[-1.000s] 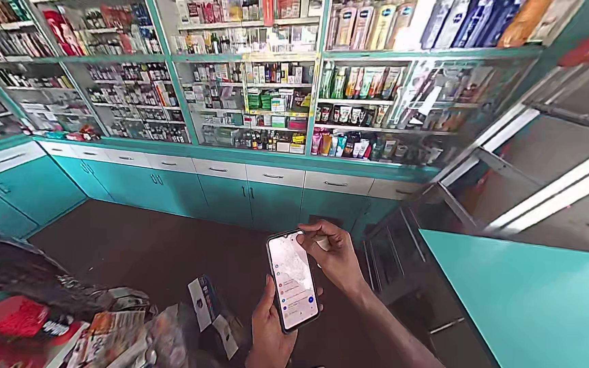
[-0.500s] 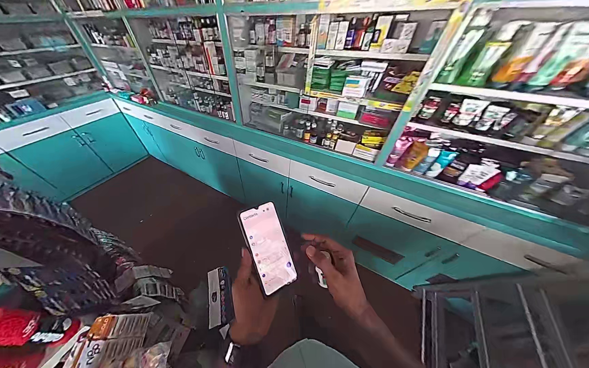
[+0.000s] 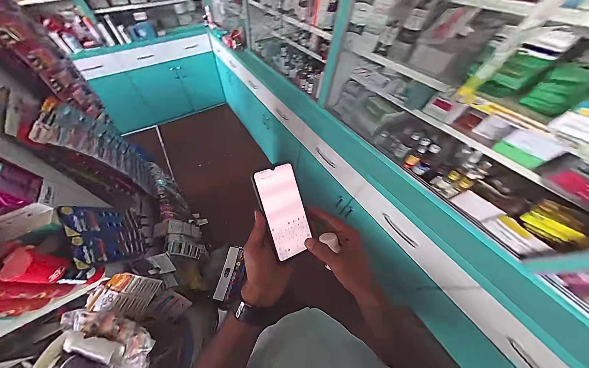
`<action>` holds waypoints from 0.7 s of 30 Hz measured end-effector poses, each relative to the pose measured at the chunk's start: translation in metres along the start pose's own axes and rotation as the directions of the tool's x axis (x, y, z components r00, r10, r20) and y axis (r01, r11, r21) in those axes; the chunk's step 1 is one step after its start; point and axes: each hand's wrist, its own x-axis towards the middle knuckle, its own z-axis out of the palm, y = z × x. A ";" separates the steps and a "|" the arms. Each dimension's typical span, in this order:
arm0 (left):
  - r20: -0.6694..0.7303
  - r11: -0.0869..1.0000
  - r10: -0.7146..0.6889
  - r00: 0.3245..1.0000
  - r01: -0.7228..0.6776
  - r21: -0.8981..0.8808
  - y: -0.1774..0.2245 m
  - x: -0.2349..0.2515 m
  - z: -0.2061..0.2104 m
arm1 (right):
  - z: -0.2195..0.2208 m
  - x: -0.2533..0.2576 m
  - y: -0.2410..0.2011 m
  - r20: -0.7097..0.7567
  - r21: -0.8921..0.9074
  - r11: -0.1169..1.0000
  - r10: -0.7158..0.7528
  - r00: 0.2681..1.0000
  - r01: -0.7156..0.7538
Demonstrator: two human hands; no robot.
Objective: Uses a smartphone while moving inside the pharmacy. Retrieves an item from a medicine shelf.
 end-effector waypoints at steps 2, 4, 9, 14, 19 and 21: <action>-0.051 0.998 0.054 0.997 -0.053 0.014 0.007 0.034 -0.005 | 0.004 0.038 0.019 0.046 0.057 0.998 0.015 0.999 -0.018; -0.058 0.995 0.100 0.993 -0.100 -0.003 0.017 0.071 -0.013 | 0.009 0.079 0.037 0.070 0.089 0.996 -0.002 0.998 -0.004; -0.018 0.978 0.210 0.978 -0.210 0.001 0.051 0.164 -0.021 | 0.026 0.188 0.062 0.062 0.079 0.997 -0.020 0.998 0.015; 0.002 0.966 0.259 0.966 -0.259 0.021 0.097 0.248 -0.025 | 0.046 0.289 0.077 0.065 0.034 0.996 -0.084 0.994 0.082; -0.051 0.944 0.329 0.943 -0.328 0.030 0.138 0.312 -0.044 | 0.073 0.371 0.103 0.115 0.082 0.996 -0.052 0.992 0.043; -0.073 0.931 0.364 0.929 -0.362 0.038 0.152 0.339 -0.056 | 0.085 0.405 0.116 0.147 0.077 0.997 -0.041 0.988 0.030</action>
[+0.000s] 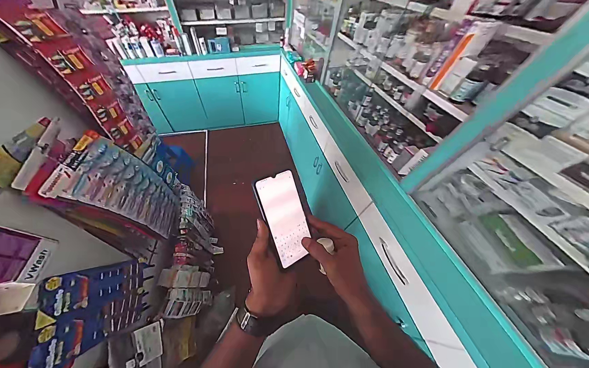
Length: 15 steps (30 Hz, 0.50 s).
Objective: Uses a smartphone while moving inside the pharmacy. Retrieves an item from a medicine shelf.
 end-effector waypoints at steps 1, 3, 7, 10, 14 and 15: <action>-0.012 1.000 0.019 1.000 -0.019 0.006 0.001 0.016 -0.005 | 0.003 0.017 0.007 0.017 0.007 1.000 0.003 1.000 -0.003; -0.022 0.998 0.064 0.998 -0.063 0.018 0.003 0.051 -0.015 | 0.009 0.055 0.023 0.046 0.026 1.000 -0.010 0.999 0.009; -0.067 0.988 0.141 0.988 -0.136 0.072 0.005 0.131 -0.030 | 0.019 0.134 0.057 0.076 0.071 0.997 -0.035 0.996 0.029; -0.067 0.978 0.184 0.981 -0.175 0.114 0.009 0.198 -0.033 | 0.024 0.200 0.080 0.121 0.043 0.999 -0.029 0.992 0.024; -0.105 0.963 0.243 0.964 -0.227 0.147 0.017 0.284 -0.026 | 0.032 0.290 0.097 0.146 0.010 0.999 -0.037 0.989 0.036; -0.116 0.955 0.270 0.956 -0.251 0.160 0.020 0.303 -0.026 | 0.035 0.310 0.101 0.155 -0.011 0.999 -0.049 0.987 0.051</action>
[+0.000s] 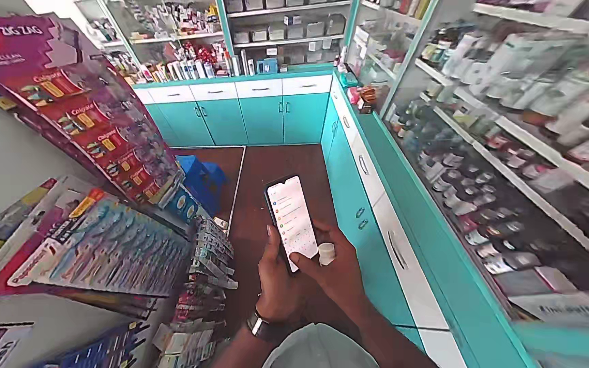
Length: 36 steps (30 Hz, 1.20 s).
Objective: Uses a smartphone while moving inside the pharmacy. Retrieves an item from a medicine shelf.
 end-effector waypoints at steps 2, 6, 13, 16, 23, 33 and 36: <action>-0.014 1.000 0.028 0.999 -0.028 0.005 -0.002 0.034 0.001 | 0.001 0.035 0.010 0.024 0.012 1.000 0.000 1.000 0.000; 0.011 0.999 0.001 1.000 0.000 -0.046 -0.005 0.104 -0.005 | -0.009 0.102 0.035 0.114 0.118 0.992 0.040 0.993 -0.054; -0.010 0.997 -0.046 0.999 0.045 -0.070 -0.020 0.238 -0.016 | -0.002 0.220 0.093 0.062 0.119 0.993 -0.003 0.998 -0.005; 0.036 0.997 -0.040 0.999 0.043 -0.064 -0.021 0.302 -0.024 | 0.010 0.276 0.112 0.028 0.068 0.998 0.007 1.000 -0.009; 0.089 0.999 0.034 0.995 -0.033 -0.011 0.002 0.459 -0.030 | 0.058 0.428 0.139 -0.013 0.015 0.999 -0.039 0.999 0.040; -0.021 1.000 -0.020 1.000 0.019 -0.017 0.034 0.640 -0.059 | 0.094 0.600 0.216 0.113 0.258 0.966 -0.047 0.993 0.016; 0.020 0.999 0.047 0.999 -0.047 -0.002 0.029 0.699 -0.074 | 0.105 0.655 0.241 0.143 0.213 0.977 -0.051 0.988 0.019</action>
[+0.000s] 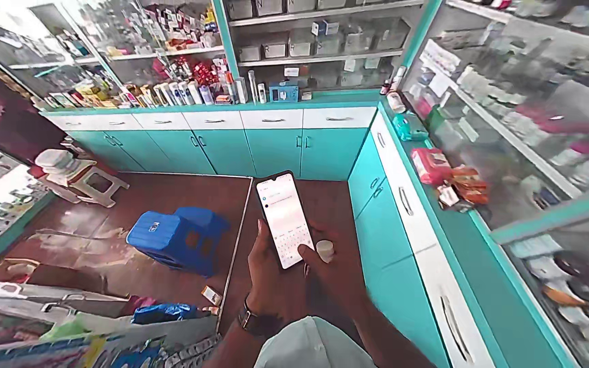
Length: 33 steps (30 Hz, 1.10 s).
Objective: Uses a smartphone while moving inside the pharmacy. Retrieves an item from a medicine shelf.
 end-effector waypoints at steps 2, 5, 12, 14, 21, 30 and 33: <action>0.014 0.999 0.022 1.000 -0.023 0.032 -0.008 0.042 -0.008 | -0.006 0.037 0.019 0.015 0.015 1.000 0.003 1.000 -0.003; 0.016 0.998 0.036 0.999 -0.037 0.053 -0.020 0.106 -0.003 | -0.017 0.099 0.044 -0.036 -0.023 1.000 -0.008 0.999 0.007; 0.032 0.990 0.119 0.992 -0.121 0.079 -0.029 0.246 0.002 | -0.032 0.234 0.079 -0.072 -0.087 0.991 0.094 0.993 -0.101; 0.006 0.994 0.090 0.996 -0.090 0.053 -0.028 0.275 -0.005 | -0.044 0.263 0.086 0.027 -0.016 0.992 0.126 0.992 -0.125; -0.097 0.997 -0.027 0.995 0.019 -0.081 -0.022 0.370 -0.024 | -0.078 0.377 0.142 0.004 -0.112 0.990 -0.080 0.997 0.080; -0.029 0.984 0.027 0.999 -0.032 -0.177 0.012 0.490 -0.056 | -0.046 0.528 0.184 0.245 -0.403 0.785 -0.403 0.882 0.470; -0.011 0.977 0.070 0.997 -0.071 -0.199 0.033 0.518 -0.065 | -0.020 0.568 0.193 0.305 -0.370 0.773 -0.424 0.853 0.516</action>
